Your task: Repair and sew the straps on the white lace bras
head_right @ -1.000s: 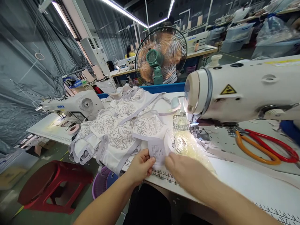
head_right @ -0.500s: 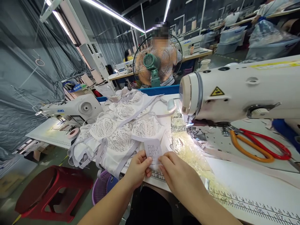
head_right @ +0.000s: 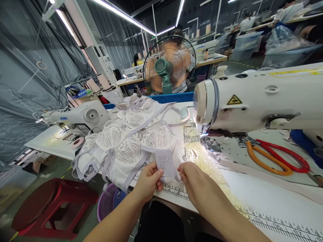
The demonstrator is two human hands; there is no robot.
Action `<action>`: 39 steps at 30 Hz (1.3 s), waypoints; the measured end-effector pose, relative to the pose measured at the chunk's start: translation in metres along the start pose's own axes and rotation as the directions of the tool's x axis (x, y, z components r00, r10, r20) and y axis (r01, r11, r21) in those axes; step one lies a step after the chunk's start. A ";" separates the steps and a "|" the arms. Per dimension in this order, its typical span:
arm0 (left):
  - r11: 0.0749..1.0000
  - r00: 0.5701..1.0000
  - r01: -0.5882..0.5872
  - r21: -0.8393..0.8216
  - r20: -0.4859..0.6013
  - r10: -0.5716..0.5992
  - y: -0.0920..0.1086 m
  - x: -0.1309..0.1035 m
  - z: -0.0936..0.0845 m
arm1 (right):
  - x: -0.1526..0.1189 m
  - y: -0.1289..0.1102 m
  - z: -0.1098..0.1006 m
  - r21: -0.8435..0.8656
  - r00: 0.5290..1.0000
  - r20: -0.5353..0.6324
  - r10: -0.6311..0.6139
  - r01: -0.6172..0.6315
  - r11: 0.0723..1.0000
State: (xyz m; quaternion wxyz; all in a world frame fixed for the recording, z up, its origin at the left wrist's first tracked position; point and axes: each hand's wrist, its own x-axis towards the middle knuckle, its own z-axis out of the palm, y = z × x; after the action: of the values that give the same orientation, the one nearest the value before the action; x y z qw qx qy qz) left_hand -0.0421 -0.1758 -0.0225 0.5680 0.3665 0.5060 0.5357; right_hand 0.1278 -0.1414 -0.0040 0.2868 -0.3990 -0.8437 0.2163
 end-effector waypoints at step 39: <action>0.997 1.000 -0.018 -0.081 -0.008 0.017 0.001 -0.001 0.002 | 0.018 0.046 -0.014 -0.708 0.954 0.044 -0.296 0.239 0.665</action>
State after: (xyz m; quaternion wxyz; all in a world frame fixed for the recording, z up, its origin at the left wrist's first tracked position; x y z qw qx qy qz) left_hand -0.0407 -0.1766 -0.0210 0.5759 0.3456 0.4826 0.5622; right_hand 0.1531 -0.0980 -0.0156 0.1722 -0.3575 -0.8996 -0.1822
